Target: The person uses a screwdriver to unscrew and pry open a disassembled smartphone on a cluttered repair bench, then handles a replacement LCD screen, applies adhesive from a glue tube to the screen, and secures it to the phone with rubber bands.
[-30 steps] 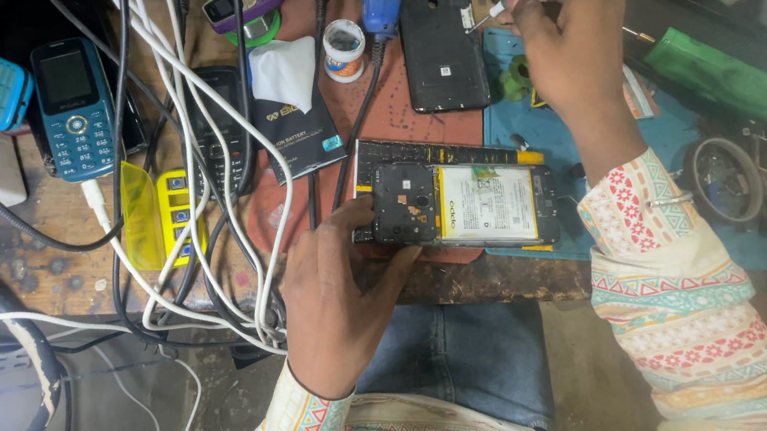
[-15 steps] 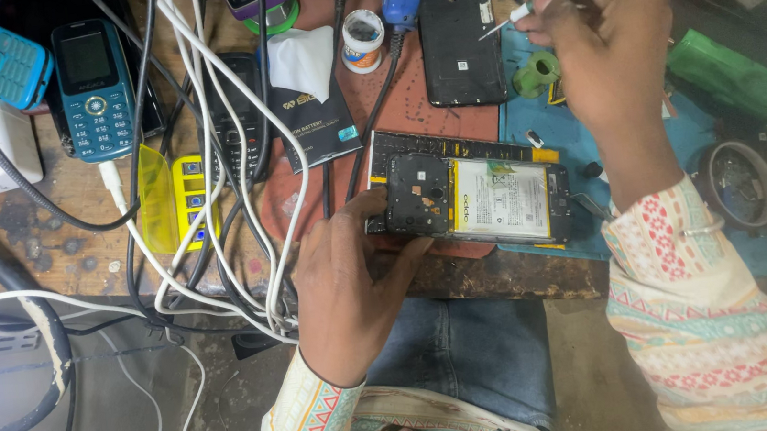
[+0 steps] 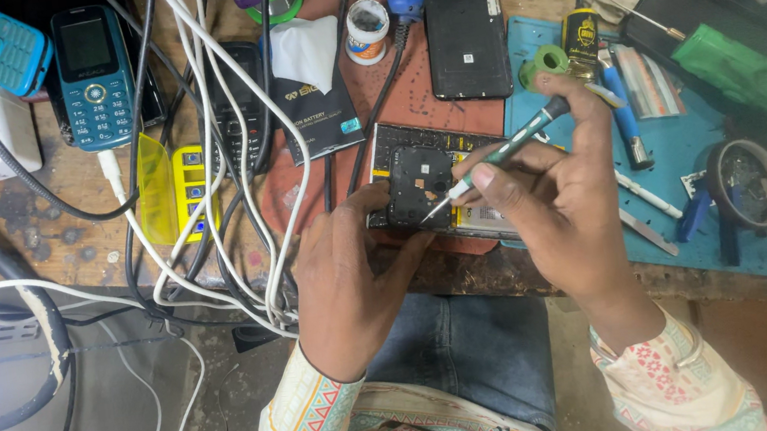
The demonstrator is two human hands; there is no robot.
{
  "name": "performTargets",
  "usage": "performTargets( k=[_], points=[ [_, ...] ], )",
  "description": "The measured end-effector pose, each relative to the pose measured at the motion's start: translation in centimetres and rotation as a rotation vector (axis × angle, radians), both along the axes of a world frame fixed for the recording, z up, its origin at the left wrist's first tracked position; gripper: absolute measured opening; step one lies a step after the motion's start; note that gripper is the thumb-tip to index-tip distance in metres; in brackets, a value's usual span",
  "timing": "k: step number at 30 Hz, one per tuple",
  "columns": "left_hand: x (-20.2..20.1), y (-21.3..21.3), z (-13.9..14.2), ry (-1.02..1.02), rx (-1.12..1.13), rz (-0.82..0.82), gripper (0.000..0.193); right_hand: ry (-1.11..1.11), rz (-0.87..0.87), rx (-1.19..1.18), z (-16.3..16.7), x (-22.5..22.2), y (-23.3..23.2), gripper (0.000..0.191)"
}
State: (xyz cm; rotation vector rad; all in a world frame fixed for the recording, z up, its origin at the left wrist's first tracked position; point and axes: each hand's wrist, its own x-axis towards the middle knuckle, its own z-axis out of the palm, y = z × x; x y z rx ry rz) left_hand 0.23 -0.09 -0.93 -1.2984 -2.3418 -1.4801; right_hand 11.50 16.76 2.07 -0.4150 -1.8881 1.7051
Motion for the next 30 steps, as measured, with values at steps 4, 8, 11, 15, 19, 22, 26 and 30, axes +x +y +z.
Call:
performTargets(
  k=[4, 8, 11, 15, 19, 22, 26, 30],
  points=[
    [0.0, -0.1, 0.0, 0.013, 0.011, -0.006, 0.049, 0.011, -0.002, 0.002, -0.7, 0.0, -0.2, 0.068],
    [-0.2, 0.1, -0.1, 0.045, 0.040, -0.019, 0.048, 0.092, -0.120, 0.141, -1.0, 0.0, 1.6, 0.064],
    [-0.2, -0.1, -0.2, 0.039, 0.037, -0.027, 0.047, 0.163, -0.240, 0.291, -0.6, -0.5, 5.4, 0.058],
    [-0.2, 0.0, -0.4, 0.053, 0.007, -0.002, 0.048, 0.205, -0.243, 0.369, -0.8, -2.3, 11.6, 0.058],
    [-0.2, 0.0, -0.5, 0.074, 0.031, -0.012, 0.048, 0.172, -0.237, 0.407, -3.0, -5.0, 14.9, 0.058],
    [-0.2, 0.0, -0.6, 0.080, 0.047, -0.021, 0.049, 0.148, -0.240, 0.582, -4.4, -5.8, 15.9, 0.062],
    [-0.2, 0.0, -0.6, 0.053, 0.014, -0.012, 0.049, 0.125, -0.280, 0.611, -5.4, -5.7, 16.7, 0.067],
    [-0.2, 0.0, -0.7, 0.066, 0.037, -0.020, 0.048, 0.082, -0.288, 0.612, -5.8, -5.7, 17.1, 0.066]
  ],
)
